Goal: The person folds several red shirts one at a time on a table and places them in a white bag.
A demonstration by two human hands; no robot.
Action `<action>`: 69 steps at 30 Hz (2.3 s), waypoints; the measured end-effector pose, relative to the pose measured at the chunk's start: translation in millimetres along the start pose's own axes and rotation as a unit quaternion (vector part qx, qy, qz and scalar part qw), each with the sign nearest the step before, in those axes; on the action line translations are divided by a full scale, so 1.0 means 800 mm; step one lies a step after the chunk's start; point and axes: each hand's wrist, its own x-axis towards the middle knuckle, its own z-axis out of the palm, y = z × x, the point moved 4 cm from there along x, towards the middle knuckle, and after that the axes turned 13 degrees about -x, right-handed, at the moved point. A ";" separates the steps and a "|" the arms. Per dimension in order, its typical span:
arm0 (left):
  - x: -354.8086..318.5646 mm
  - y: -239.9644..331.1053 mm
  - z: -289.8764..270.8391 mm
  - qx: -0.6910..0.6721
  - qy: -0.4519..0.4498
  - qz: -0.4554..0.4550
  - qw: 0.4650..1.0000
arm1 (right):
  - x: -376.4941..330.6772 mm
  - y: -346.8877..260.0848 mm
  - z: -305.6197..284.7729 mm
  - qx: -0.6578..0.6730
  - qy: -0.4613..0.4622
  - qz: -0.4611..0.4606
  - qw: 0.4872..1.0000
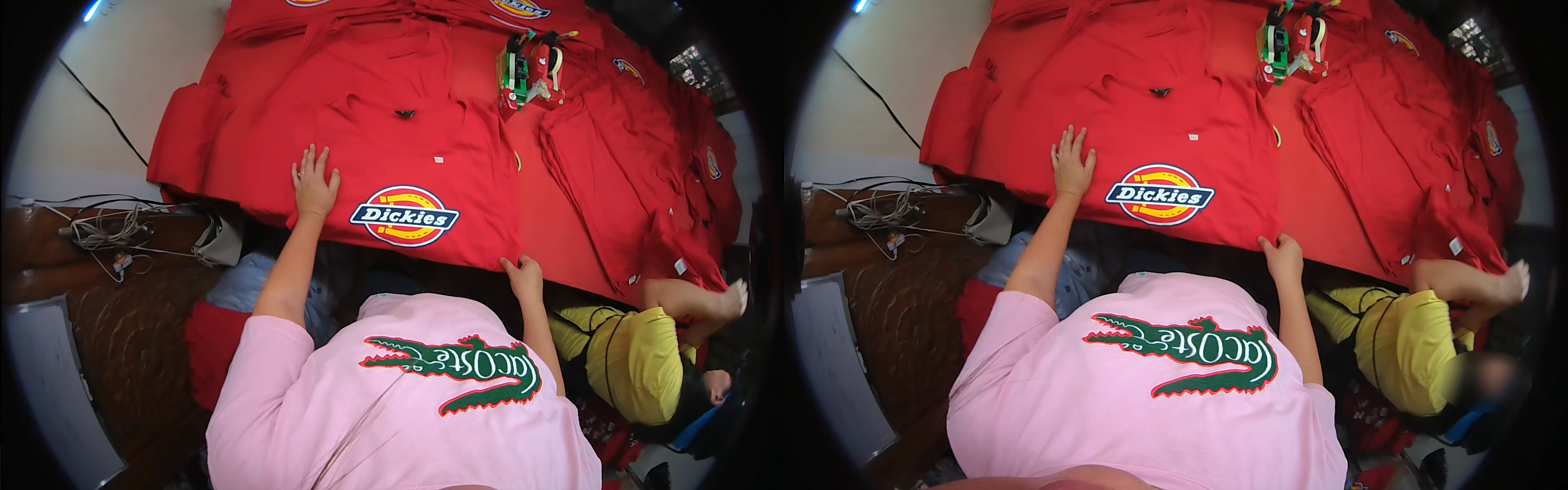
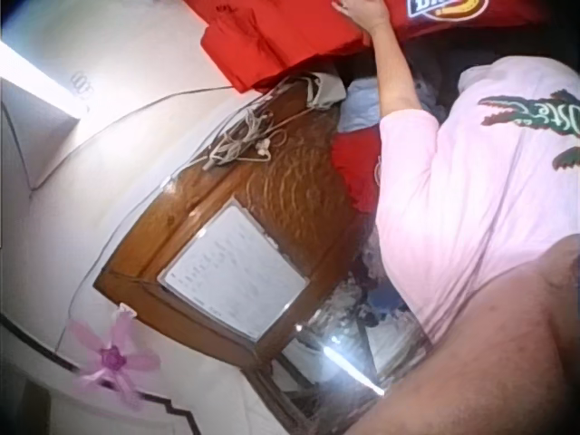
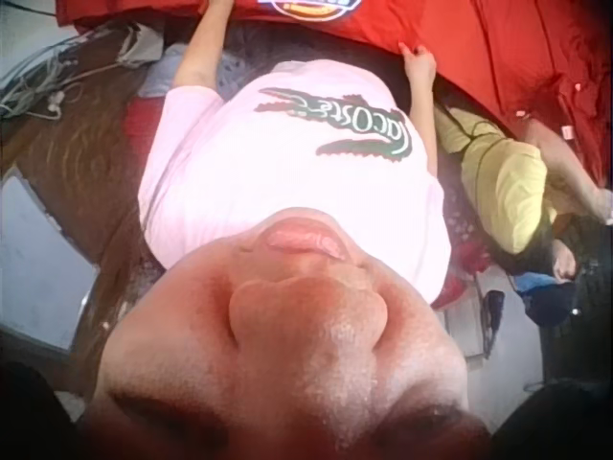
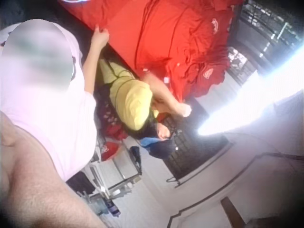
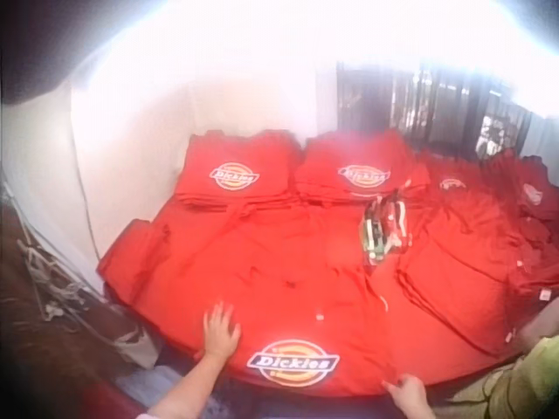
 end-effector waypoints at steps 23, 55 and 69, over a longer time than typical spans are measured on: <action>-0.025 0.105 -0.125 -0.816 0.059 -0.362 0.447 | -0.104 -0.256 -0.076 0.230 -0.225 -0.207 0.924; 0.006 0.350 -0.151 -0.581 -0.647 -0.122 0.479 | -0.533 -0.073 0.030 0.355 0.107 0.038 0.928; -0.680 0.830 -0.192 -0.306 -0.935 0.024 0.178 | -1.095 0.171 0.148 0.365 0.280 0.371 0.807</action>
